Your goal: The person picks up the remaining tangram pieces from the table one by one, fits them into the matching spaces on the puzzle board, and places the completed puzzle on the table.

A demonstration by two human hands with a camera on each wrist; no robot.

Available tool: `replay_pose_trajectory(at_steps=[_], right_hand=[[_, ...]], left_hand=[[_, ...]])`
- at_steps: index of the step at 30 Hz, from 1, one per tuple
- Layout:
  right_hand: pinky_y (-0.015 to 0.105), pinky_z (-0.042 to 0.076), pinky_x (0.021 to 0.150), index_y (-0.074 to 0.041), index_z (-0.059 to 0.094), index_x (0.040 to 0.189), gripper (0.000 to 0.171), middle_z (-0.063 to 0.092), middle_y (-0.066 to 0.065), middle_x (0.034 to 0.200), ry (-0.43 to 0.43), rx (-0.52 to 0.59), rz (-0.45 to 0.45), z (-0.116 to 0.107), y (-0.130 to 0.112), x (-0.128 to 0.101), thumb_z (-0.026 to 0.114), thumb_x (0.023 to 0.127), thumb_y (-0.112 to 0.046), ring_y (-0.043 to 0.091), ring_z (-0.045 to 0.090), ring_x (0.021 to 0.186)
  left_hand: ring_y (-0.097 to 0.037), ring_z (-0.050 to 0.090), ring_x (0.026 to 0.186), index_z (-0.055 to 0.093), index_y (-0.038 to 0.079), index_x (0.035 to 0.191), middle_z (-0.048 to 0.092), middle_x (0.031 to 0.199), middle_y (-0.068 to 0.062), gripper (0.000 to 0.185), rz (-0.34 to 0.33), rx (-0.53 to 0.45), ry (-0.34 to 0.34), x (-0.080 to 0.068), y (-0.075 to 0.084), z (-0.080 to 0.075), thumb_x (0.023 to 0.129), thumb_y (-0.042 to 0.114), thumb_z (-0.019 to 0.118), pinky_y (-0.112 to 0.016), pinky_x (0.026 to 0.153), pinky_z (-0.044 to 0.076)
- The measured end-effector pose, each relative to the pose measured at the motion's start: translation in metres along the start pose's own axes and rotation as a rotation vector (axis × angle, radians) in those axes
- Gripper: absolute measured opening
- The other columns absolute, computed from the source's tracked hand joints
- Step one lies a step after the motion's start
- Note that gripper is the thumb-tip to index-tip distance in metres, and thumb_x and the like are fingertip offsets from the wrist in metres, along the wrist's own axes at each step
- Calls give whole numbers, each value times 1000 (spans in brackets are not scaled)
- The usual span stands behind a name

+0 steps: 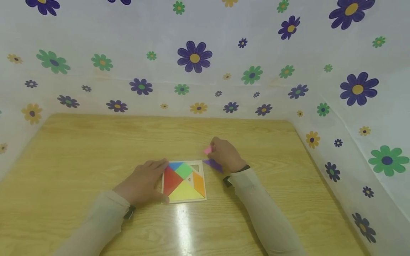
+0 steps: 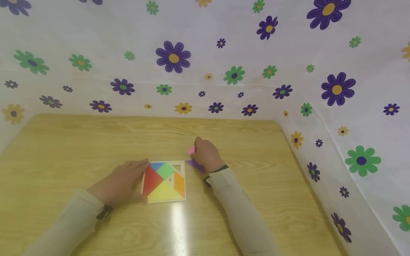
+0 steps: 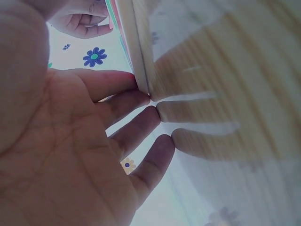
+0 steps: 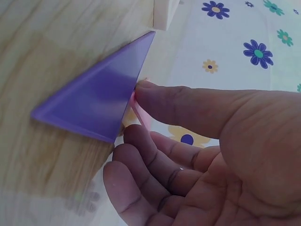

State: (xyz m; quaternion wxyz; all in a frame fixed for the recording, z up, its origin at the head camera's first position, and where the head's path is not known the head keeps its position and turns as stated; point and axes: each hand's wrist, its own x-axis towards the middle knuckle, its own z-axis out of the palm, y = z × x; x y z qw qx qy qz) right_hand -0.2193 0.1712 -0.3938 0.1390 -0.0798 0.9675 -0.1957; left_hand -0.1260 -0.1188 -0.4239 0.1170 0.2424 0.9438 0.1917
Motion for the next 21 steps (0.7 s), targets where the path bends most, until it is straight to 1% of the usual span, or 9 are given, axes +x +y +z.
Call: replay_pose_trajectory(at_steps=[3, 8, 11, 14, 18, 21], right_hand=[[39, 56, 82, -3, 59, 119, 29, 69, 12, 103, -5, 27, 8, 0, 1, 0, 69, 93, -12, 24, 65, 87], [43, 57, 89, -3, 59, 122, 31, 71, 16, 117, 4, 68, -4, -3, 2, -1, 68, 92, -9, 29, 68, 101], [43, 57, 90, -3, 59, 121, 29, 72, 16, 117, 13, 83, -27, -4, 2, -1, 66, 93, -8, 30, 69, 102], [41, 57, 87, -4, 60, 118, 26, 73, 15, 113, 25, 93, -54, -2, 2, 0, 66, 93, -6, 27, 69, 97], [38, 56, 82, -5, 60, 116, 24, 74, 14, 109, 22, 114, -65, -1, 3, 1, 66, 92, -5, 25, 68, 91], [39, 57, 82, -6, 60, 116, 24, 73, 14, 110, 24, 115, -69, -1, 5, 0, 66, 93, -6, 26, 68, 93]], left_hand=[[-41, 32, 149, 33, 4, 161, 32, 167, -13, 115, -5, 2, -2, 0, -1, 1, 75, 61, 84, -64, 118, 30], [-40, 31, 150, 34, 3, 161, 32, 167, -12, 115, -2, -11, 7, 0, -1, 3, 74, 61, 84, -65, 118, 29], [-41, 31, 150, 34, 3, 160, 32, 167, -13, 115, -1, -12, 7, -1, 1, 0, 75, 61, 84, -65, 118, 29], [-41, 31, 150, 34, 3, 160, 32, 167, -13, 114, -5, -9, 2, -1, 1, -2, 75, 61, 84, -66, 118, 28], [-42, 31, 150, 35, 2, 160, 32, 167, -14, 115, -4, -8, -4, 0, 0, -1, 74, 60, 85, -67, 118, 28], [-43, 33, 148, 36, 1, 159, 33, 166, -16, 116, 3, 3, -6, 3, 2, -1, 74, 61, 84, -67, 116, 31]])
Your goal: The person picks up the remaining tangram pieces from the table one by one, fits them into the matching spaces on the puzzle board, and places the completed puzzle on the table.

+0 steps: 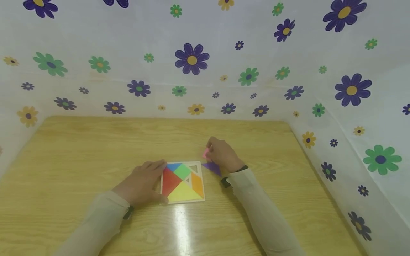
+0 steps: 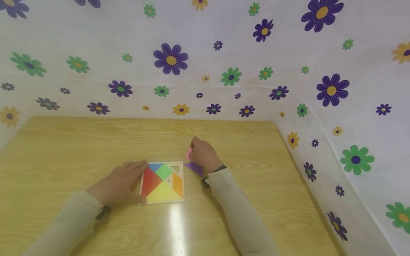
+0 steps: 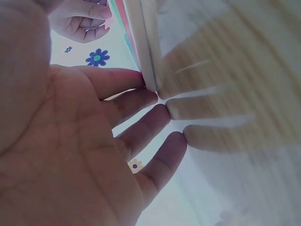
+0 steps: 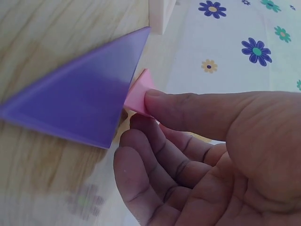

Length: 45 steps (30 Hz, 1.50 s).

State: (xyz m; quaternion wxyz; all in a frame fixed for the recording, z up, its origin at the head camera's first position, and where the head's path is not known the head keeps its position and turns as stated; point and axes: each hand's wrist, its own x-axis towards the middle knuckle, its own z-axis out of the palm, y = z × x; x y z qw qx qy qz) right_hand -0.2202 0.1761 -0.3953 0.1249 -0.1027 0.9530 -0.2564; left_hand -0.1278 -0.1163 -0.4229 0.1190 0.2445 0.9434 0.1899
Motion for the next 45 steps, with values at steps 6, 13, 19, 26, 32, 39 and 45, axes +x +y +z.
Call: replay_pose_trajectory(at_steps=[6, 13, 19, 26, 32, 39, 45], right_hand=[[42, 58, 86, -7, 60, 117, 22, 73, 16, 115, 5, 17, -20, 0, 1, -1, 64, 95, -6, 29, 70, 99], [40, 58, 85, -8, 60, 112, 15, 72, 14, 110, 10, 68, -80, -3, -2, 0, 65, 100, -13, 27, 69, 96], [39, 56, 84, -10, 60, 106, 15, 68, 7, 103, -50, 153, -181, -6, -9, -6, 70, 99, -20, 22, 64, 93], [28, 54, 74, -19, 59, 97, 12, 68, -6, 92, -296, 92, -409, -2, -18, -9, 70, 100, -22, 12, 62, 80], [28, 55, 76, -18, 62, 98, 10, 68, -4, 91, -388, 161, -433, 3, -24, -11, 72, 99, -18, 13, 64, 82], [27, 51, 72, -17, 63, 94, 10, 63, -4, 86, -427, 183, -389, 8, -25, -10, 73, 97, -16, 12, 56, 78], [25, 47, 67, -17, 63, 94, 10, 60, -3, 83, -448, 170, -354, 11, -26, -10, 73, 96, -17, 12, 53, 74]], left_hand=[[-42, 36, 145, 36, 1, 159, 35, 165, -16, 114, -18, 31, -8, 5, 3, -1, 74, 60, 85, -64, 114, 36], [-43, 38, 144, 37, 0, 158, 36, 165, -17, 114, -21, 30, -10, 6, 5, -5, 74, 57, 86, -64, 113, 37], [-43, 39, 142, 38, -1, 157, 38, 163, -18, 113, -9, 35, -6, 6, 8, -4, 73, 56, 87, -64, 111, 39], [-44, 40, 142, 39, -2, 157, 39, 163, -18, 114, 1, 41, 7, 6, 7, -4, 73, 58, 86, -65, 111, 39], [-44, 39, 143, 38, -3, 157, 38, 163, -19, 114, -1, 30, 1, 5, 7, -7, 73, 57, 87, -66, 112, 37], [-44, 39, 144, 38, -2, 157, 38, 163, -18, 113, -9, 27, 1, 5, 8, -8, 73, 56, 87, -66, 112, 37], [-44, 39, 143, 38, -2, 157, 39, 163, -18, 112, -10, 11, -1, 4, 8, -9, 74, 54, 87, -65, 113, 36]])
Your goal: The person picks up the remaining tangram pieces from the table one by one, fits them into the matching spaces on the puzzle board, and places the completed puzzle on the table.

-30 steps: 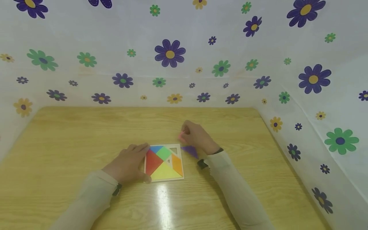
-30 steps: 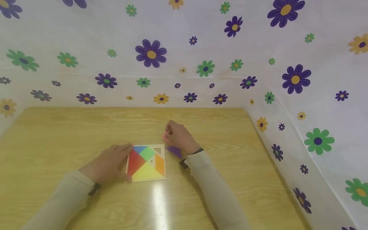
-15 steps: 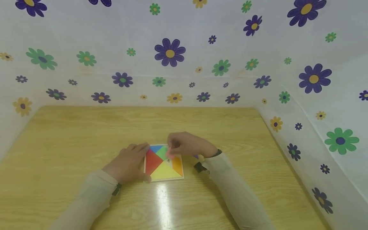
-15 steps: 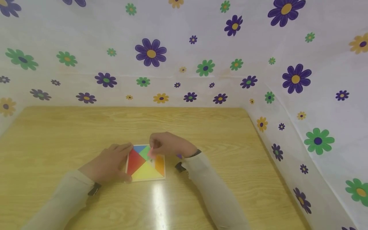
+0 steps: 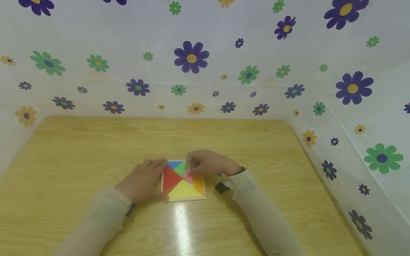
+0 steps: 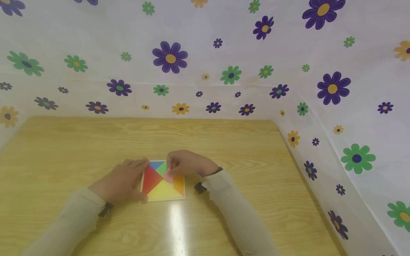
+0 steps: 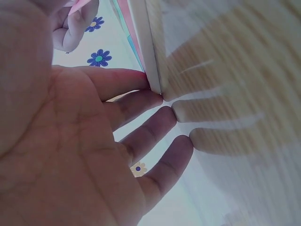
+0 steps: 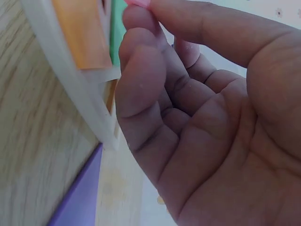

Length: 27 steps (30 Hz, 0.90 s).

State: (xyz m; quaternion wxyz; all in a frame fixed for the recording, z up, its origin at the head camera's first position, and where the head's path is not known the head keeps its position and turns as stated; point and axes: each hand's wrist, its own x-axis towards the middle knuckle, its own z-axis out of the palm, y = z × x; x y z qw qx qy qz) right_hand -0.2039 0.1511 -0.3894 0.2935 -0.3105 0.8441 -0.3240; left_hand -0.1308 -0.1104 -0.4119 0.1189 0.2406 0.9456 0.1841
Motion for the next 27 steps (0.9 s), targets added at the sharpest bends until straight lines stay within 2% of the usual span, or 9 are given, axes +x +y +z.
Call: replay_pose_trajectory(at_steps=[7, 17, 27], right_hand=[[27, 49, 72, -17, 64, 96, 10, 61, -2, 87, 11, -31, 22, 3, 0, 1, 74, 95, -18, 14, 55, 81], [29, 48, 72, -18, 64, 99, 15, 62, 0, 90, 38, -55, 125, 6, 2, 3, 78, 93, -20, 17, 55, 83], [28, 47, 73, -16, 63, 99, 19, 60, -1, 88, 48, -149, 147, 9, 4, 4, 80, 91, -22, 16, 54, 82]], left_hand=[[-43, 38, 144, 37, -2, 158, 37, 164, -17, 113, 2, 18, -6, 1, -3, 1, 74, 56, 86, -64, 114, 36], [-43, 38, 143, 38, -2, 157, 38, 163, -18, 111, 1, -16, -8, -1, 1, -3, 75, 54, 87, -64, 114, 36], [-42, 39, 142, 38, -1, 157, 39, 163, -17, 112, 4, -5, 0, 1, -4, 2, 74, 55, 87, -65, 113, 37]])
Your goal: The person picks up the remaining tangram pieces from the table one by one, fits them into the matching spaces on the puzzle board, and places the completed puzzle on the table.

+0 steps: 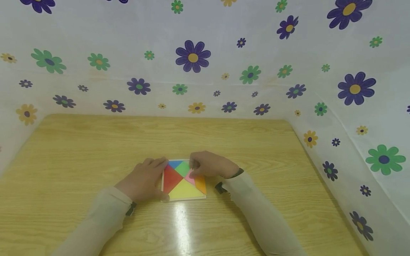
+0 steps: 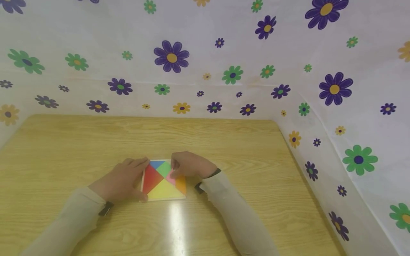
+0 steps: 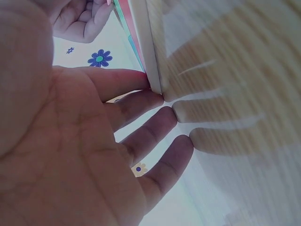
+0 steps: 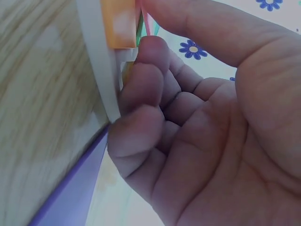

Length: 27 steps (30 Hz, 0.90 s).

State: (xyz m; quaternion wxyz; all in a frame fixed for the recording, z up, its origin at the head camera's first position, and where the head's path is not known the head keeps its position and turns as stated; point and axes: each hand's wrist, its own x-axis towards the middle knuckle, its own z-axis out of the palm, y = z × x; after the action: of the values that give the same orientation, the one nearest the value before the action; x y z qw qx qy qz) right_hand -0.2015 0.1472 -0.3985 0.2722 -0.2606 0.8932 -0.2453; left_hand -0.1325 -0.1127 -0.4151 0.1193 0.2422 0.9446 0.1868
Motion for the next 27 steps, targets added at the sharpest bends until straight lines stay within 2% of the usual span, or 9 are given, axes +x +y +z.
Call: replay_pose_trajectory(at_steps=[5, 13, 18, 24, 27], right_hand=[[28, 45, 72, -15, 61, 100, 22, 59, 0, 89, 1, -29, 8, 1, -4, -2, 80, 91, -23, 16, 53, 82], [27, 42, 67, -16, 61, 88, 21, 55, -4, 79, -4, -55, 7, 1, -6, -3, 79, 92, -25, 14, 52, 75], [27, 41, 68, -18, 61, 87, 19, 53, -5, 78, -8, -49, 1, 1, -5, -4, 77, 93, -25, 13, 51, 75], [27, 43, 68, -19, 62, 88, 15, 55, -6, 79, -24, -30, -44, -4, -2, -7, 75, 94, -22, 13, 52, 76], [27, 42, 60, -19, 62, 88, 14, 55, -5, 79, -25, -16, -41, -7, 0, -9, 75, 94, -20, 13, 50, 69]], left_hand=[[-42, 38, 143, 37, -1, 158, 38, 163, -17, 112, 4, 4, -1, 0, 0, 0, 74, 56, 86, -65, 113, 36], [-43, 39, 142, 38, -3, 157, 39, 162, -18, 111, 9, -2, 2, -2, 5, -4, 75, 54, 87, -65, 112, 36], [-43, 38, 143, 38, -3, 157, 39, 162, -18, 111, 6, -4, -2, -2, 5, -4, 74, 54, 87, -64, 114, 36], [-43, 38, 144, 37, -2, 157, 38, 163, -18, 112, 1, -5, -4, -1, 5, -3, 74, 54, 87, -64, 114, 35], [-43, 38, 144, 38, -2, 157, 38, 163, -18, 112, 0, -4, -3, -1, 5, -3, 74, 54, 87, -64, 114, 35]])
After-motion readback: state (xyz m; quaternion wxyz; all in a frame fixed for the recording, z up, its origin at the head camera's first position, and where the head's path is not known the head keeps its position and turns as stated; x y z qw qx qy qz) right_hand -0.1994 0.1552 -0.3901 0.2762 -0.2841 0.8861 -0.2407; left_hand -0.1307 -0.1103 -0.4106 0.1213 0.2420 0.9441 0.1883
